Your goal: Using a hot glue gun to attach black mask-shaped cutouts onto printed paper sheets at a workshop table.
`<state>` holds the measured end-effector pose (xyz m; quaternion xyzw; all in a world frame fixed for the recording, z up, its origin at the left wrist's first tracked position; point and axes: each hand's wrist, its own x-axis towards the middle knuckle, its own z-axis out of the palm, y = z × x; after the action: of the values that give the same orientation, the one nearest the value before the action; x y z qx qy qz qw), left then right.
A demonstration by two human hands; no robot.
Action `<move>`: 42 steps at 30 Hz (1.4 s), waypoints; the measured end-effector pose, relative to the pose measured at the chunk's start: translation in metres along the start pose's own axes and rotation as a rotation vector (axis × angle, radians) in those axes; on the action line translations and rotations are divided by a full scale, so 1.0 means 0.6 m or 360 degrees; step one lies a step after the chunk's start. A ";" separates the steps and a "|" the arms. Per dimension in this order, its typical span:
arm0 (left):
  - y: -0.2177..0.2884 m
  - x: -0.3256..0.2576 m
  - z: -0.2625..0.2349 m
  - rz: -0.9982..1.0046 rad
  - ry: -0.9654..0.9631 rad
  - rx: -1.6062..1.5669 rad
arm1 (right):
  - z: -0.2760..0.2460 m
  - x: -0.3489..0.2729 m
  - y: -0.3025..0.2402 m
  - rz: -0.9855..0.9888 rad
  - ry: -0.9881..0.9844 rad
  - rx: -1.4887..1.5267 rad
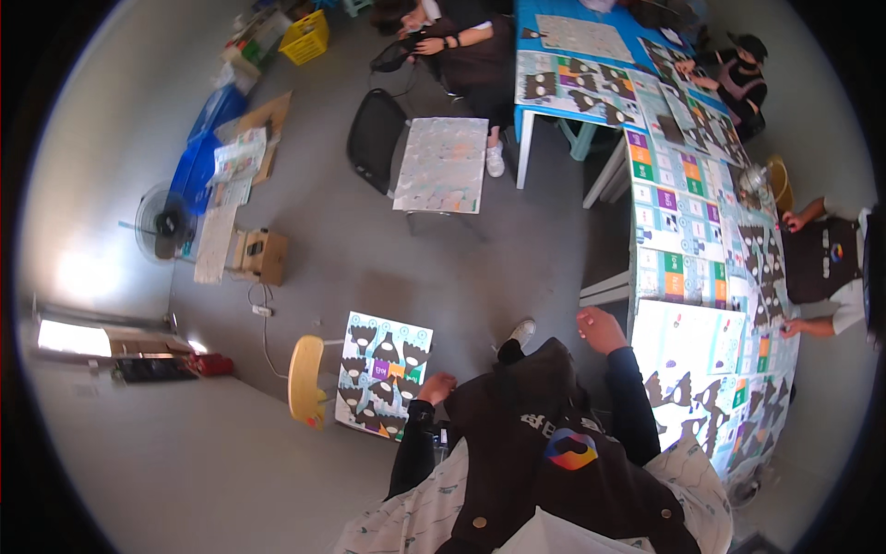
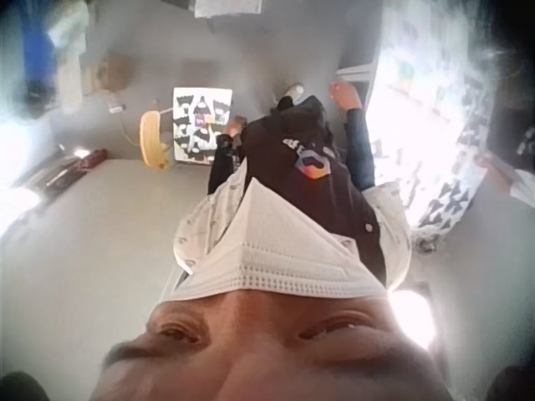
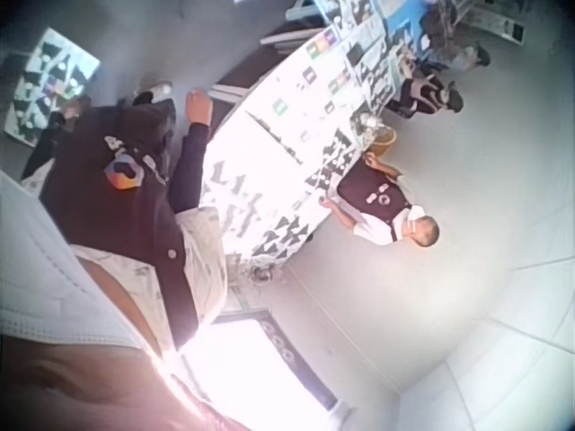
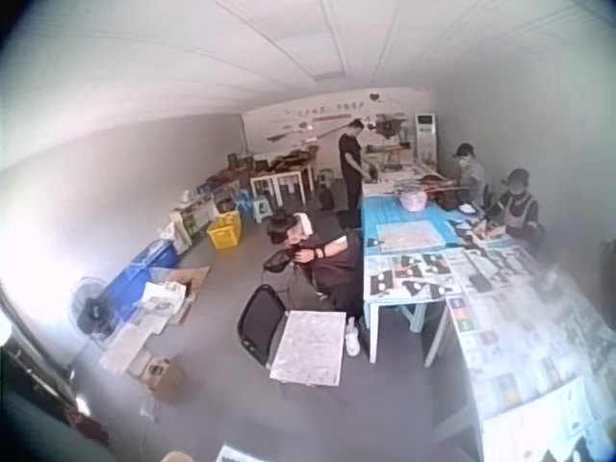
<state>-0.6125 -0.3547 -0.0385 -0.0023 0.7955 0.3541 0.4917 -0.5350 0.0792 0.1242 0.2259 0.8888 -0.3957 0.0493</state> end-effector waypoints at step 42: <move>0.162 0.309 -0.626 0.0345 0.0445 0.0054 | 0.182 0.491 -0.209 0.0365 -0.0454 0.0123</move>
<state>-1.0358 -0.4307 -0.0295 0.0425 0.8576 0.3878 0.3353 -0.8632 0.0337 0.0566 0.2691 0.8254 -0.4492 0.2109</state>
